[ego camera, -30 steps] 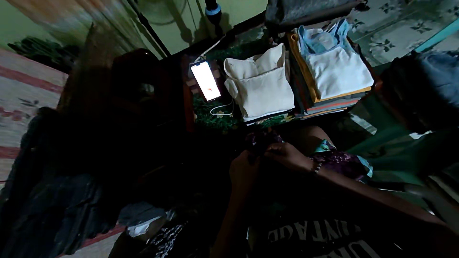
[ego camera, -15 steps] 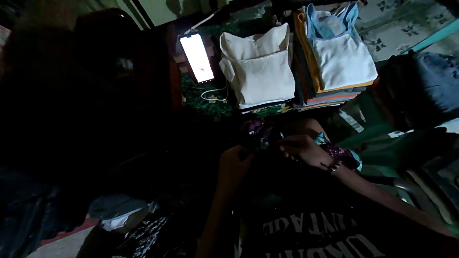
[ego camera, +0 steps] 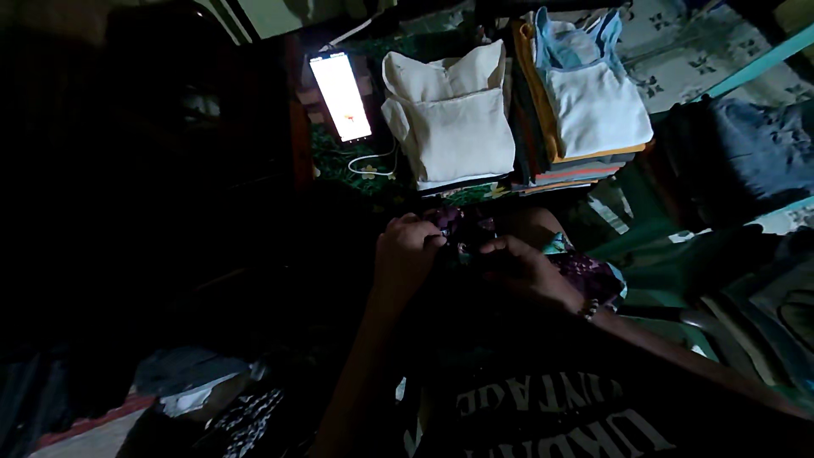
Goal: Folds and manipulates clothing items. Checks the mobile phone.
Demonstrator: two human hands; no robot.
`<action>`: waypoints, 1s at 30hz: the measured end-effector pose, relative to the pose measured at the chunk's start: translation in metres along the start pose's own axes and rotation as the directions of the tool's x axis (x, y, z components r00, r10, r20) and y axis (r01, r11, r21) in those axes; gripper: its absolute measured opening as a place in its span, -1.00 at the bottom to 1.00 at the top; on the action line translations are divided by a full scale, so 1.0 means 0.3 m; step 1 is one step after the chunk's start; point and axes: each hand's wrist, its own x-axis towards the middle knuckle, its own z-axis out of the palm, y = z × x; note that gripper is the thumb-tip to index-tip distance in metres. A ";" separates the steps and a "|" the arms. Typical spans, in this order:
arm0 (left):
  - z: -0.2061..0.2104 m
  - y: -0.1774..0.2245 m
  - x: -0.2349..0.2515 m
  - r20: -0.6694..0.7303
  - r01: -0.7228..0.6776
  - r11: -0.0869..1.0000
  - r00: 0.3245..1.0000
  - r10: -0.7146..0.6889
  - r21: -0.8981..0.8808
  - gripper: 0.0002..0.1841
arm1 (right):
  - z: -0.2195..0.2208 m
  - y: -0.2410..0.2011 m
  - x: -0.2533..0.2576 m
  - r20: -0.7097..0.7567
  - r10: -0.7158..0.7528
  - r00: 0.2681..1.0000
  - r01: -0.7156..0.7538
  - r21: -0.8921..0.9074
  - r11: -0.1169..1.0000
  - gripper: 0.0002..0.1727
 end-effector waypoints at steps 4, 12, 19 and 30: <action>-0.030 0.016 0.025 0.148 0.059 0.998 0.987 -0.061 0.021 -0.82 | 0.022 0.030 0.000 0.097 -0.139 0.986 0.150 -0.119 0.981 -0.50; -0.064 -0.014 0.051 0.329 0.039 0.999 0.943 -0.045 0.026 -0.80 | 0.024 0.023 -0.004 0.127 -0.116 0.985 0.135 -0.155 0.979 -0.50; -0.106 0.025 0.083 0.393 0.031 0.991 0.919 0.023 -0.129 -0.75 | 0.032 0.023 -0.003 0.154 -0.205 0.967 0.241 -0.266 0.934 -0.46; 0.014 -0.040 0.088 -0.013 -0.131 0.971 0.991 0.132 -0.200 -0.94 | 0.047 -0.017 0.012 0.152 -0.038 0.988 0.086 -0.318 0.944 -0.33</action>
